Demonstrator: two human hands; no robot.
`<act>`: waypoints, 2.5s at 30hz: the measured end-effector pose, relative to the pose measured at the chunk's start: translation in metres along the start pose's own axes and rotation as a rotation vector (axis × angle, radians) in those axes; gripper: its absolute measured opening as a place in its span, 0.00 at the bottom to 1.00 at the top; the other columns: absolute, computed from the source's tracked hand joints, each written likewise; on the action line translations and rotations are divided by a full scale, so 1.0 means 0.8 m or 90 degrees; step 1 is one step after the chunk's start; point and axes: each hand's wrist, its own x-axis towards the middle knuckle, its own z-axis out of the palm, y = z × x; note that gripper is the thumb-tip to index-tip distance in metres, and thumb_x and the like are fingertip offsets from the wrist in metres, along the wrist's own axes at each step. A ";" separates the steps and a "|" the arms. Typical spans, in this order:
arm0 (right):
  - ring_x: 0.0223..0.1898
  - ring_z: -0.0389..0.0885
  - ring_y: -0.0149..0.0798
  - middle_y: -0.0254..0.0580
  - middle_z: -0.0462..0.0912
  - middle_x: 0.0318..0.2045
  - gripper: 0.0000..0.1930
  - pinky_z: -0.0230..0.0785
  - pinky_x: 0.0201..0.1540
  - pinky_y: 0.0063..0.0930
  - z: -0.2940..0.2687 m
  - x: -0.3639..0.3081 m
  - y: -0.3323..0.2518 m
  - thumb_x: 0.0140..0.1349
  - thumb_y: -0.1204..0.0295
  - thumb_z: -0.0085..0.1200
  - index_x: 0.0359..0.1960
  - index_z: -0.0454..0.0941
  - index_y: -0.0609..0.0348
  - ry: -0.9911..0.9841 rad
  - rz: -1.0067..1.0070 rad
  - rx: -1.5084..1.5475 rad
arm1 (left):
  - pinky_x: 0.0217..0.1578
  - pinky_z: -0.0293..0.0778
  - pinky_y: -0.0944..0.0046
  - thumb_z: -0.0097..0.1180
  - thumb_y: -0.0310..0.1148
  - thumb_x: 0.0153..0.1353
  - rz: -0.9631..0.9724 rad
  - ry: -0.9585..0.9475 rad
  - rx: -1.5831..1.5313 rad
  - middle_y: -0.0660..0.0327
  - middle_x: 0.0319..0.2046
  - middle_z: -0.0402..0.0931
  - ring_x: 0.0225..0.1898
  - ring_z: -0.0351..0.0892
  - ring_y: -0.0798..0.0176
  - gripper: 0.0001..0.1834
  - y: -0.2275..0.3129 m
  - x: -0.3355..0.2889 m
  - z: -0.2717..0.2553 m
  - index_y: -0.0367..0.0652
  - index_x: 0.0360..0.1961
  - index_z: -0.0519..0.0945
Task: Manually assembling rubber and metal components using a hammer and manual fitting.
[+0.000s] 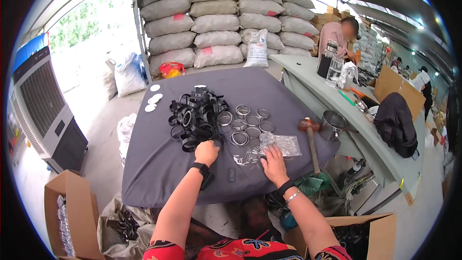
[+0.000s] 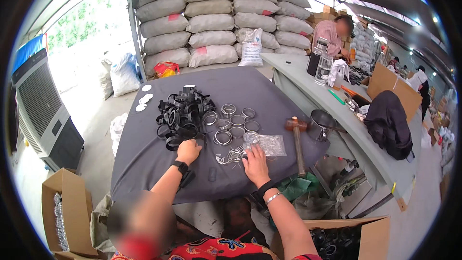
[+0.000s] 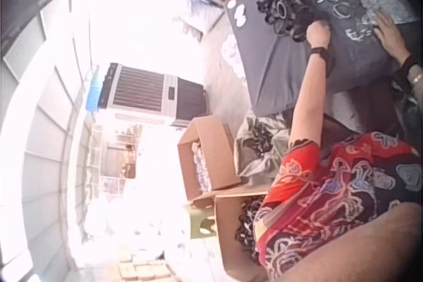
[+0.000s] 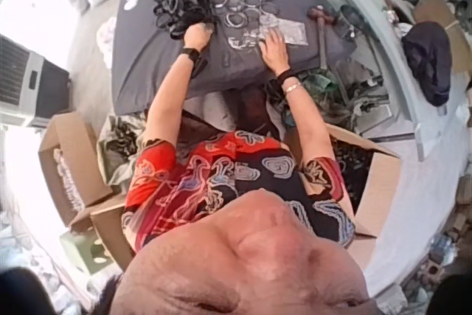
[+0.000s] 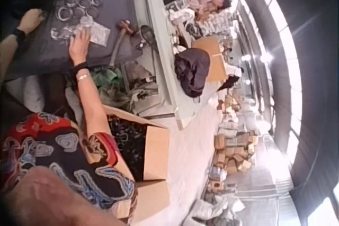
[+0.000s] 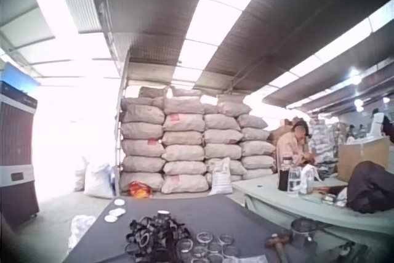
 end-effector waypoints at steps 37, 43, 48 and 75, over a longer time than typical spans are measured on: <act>0.35 0.75 0.45 0.38 0.74 0.29 0.06 0.70 0.39 0.39 0.006 0.060 -0.154 0.52 0.71 0.60 0.27 0.76 0.55 -0.362 -0.416 0.078 | 0.28 0.71 0.62 0.54 0.19 0.47 -0.017 0.162 -0.274 0.57 0.21 0.75 0.24 0.76 0.59 0.05 -0.108 -0.208 -0.108 0.40 0.26 0.78; 0.41 0.75 0.46 0.42 0.76 0.36 0.16 0.69 0.44 0.38 0.004 0.058 -0.175 0.51 0.65 0.63 0.38 0.77 0.60 -0.303 -0.315 0.097 | 0.27 0.71 0.64 0.53 0.18 0.46 0.000 0.186 -0.273 0.57 0.21 0.76 0.23 0.75 0.60 0.05 -0.111 -0.217 -0.118 0.37 0.25 0.77; 0.48 0.72 0.49 0.48 0.77 0.46 0.36 0.64 0.53 0.44 0.018 0.057 -0.206 0.49 0.56 0.66 0.55 0.70 0.68 -0.284 -0.214 -0.068 | 0.26 0.72 0.62 0.60 0.28 0.52 -0.213 0.232 -0.306 0.54 0.20 0.78 0.21 0.78 0.58 0.07 -0.098 -0.203 -0.114 0.34 0.27 0.77; 0.61 0.71 0.47 0.56 0.69 0.60 0.56 0.66 0.62 0.39 -0.055 0.033 -0.216 0.42 0.75 0.72 0.72 0.45 0.57 -0.202 -0.051 0.684 | 0.23 0.63 0.59 0.64 0.36 0.50 -0.205 0.144 -0.399 0.56 0.15 0.65 0.18 0.64 0.62 0.20 -0.088 -0.193 -0.088 0.33 0.19 0.68</act>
